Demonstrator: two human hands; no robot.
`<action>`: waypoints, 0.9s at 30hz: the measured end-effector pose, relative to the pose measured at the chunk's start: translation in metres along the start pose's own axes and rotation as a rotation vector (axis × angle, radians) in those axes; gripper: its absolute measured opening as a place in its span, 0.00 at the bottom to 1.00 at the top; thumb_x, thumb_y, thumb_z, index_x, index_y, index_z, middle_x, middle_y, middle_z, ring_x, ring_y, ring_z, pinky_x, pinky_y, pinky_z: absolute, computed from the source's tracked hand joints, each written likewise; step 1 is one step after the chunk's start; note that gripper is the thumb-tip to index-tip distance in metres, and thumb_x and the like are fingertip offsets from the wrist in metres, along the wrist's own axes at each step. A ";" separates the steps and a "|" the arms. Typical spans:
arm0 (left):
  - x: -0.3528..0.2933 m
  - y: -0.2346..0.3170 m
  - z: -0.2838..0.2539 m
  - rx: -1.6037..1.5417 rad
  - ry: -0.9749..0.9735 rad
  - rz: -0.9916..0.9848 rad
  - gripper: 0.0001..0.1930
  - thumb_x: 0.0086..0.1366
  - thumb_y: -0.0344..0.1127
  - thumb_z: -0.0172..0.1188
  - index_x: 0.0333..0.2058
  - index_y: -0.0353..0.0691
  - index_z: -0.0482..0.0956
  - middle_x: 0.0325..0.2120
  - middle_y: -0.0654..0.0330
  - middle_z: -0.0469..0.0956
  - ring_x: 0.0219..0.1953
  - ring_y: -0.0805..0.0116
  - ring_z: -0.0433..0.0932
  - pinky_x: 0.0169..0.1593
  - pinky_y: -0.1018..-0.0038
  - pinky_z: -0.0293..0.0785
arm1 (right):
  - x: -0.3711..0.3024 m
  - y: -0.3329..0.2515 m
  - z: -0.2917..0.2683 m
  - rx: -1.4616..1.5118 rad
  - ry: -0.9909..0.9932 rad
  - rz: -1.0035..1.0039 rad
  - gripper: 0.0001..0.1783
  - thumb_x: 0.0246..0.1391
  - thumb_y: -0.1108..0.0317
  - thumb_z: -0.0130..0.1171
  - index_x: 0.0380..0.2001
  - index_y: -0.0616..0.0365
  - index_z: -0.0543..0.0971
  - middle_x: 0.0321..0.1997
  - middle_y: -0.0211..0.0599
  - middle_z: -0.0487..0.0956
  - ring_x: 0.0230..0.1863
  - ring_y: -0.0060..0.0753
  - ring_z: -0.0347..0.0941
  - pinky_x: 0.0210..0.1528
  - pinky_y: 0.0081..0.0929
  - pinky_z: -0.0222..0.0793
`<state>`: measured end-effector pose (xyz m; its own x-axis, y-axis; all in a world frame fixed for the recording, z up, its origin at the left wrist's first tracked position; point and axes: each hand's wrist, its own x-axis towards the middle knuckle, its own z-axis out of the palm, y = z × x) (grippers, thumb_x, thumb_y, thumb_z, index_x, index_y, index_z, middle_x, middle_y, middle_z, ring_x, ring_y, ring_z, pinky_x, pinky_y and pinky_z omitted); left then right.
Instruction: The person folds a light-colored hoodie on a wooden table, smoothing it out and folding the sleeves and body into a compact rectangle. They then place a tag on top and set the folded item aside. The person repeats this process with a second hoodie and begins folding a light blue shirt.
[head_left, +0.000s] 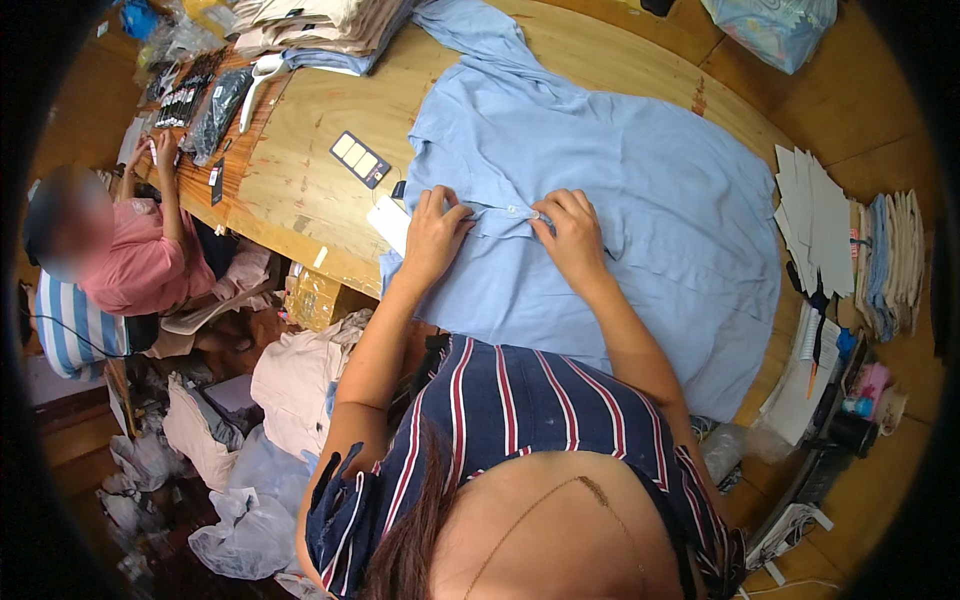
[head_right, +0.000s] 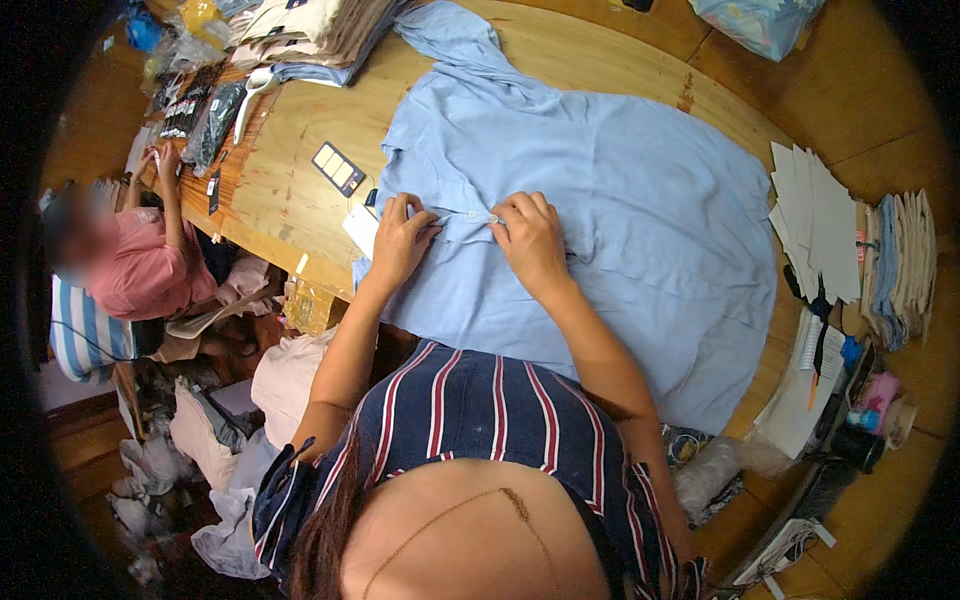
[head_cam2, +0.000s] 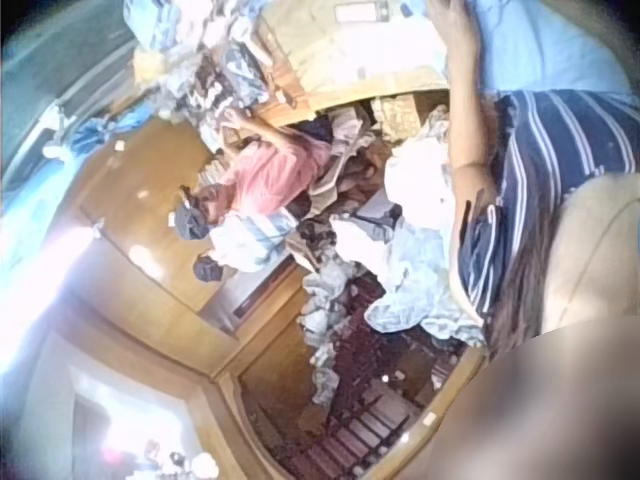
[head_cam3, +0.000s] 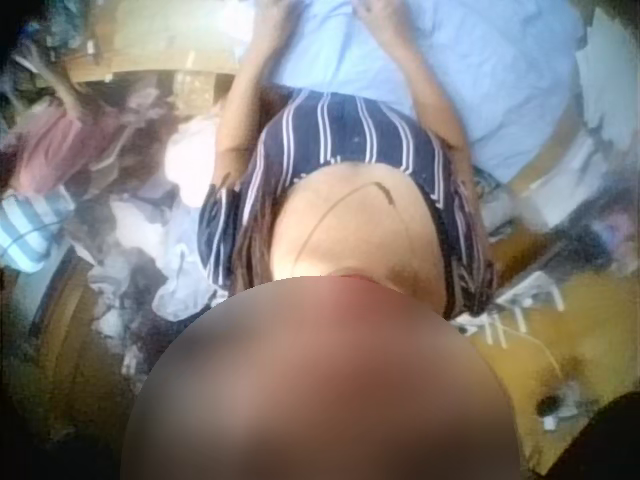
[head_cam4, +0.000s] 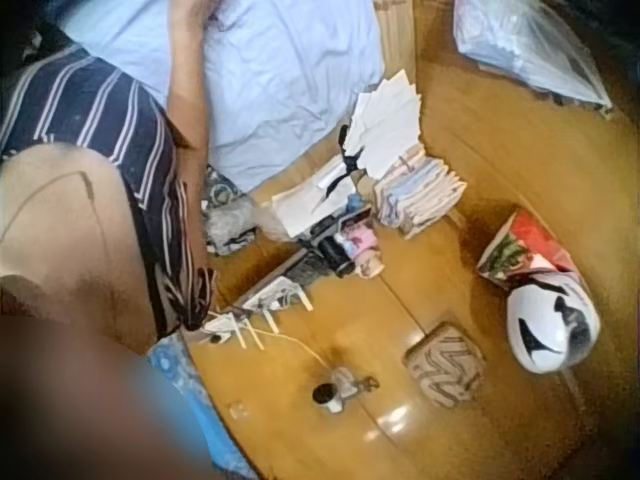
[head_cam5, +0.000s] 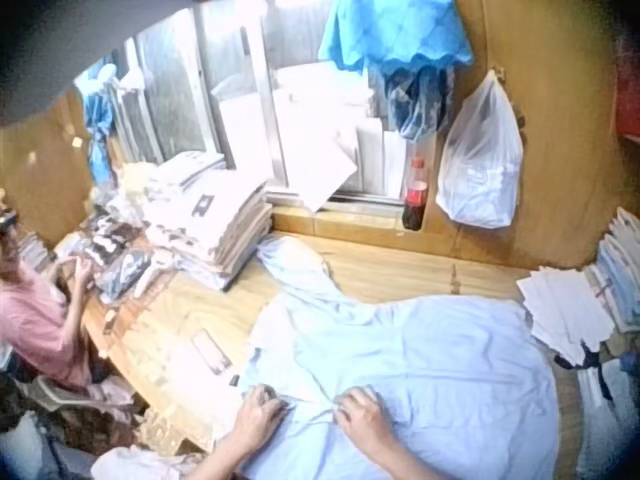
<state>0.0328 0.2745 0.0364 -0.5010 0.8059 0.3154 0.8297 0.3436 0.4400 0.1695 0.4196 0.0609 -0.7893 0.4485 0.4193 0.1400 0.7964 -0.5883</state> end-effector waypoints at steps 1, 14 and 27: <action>0.002 0.006 0.001 0.011 0.030 0.055 0.08 0.40 0.30 0.61 0.23 0.39 0.75 0.36 0.61 0.68 0.38 0.61 0.66 0.36 0.70 0.64 | -0.001 -0.004 -0.006 -0.016 0.000 -0.010 0.09 0.33 0.73 0.60 0.24 0.60 0.74 0.26 0.32 0.70 0.32 0.33 0.64 0.35 0.27 0.60; 0.004 0.046 0.041 -0.174 0.249 0.104 0.09 0.38 0.30 0.62 0.24 0.42 0.77 0.43 0.57 0.66 0.41 0.56 0.64 0.40 0.67 0.62 | -0.008 -0.028 -0.035 -0.009 0.077 -0.035 0.12 0.32 0.71 0.60 0.26 0.58 0.75 0.26 0.31 0.70 0.30 0.32 0.65 0.34 0.28 0.58; 0.017 0.008 -0.051 -0.696 -0.132 -0.123 0.05 0.43 0.23 0.61 0.23 0.33 0.75 0.27 0.59 0.74 0.34 0.70 0.71 0.40 0.77 0.64 | -0.015 -0.004 -0.031 0.079 0.026 0.123 0.08 0.35 0.71 0.59 0.25 0.58 0.75 0.28 0.32 0.73 0.30 0.33 0.68 0.34 0.27 0.58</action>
<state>0.0186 0.2661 0.0886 -0.5105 0.8478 0.1438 0.3976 0.0844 0.9137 0.1989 0.4222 0.0782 -0.7532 0.5517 0.3582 0.1860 0.7010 -0.6885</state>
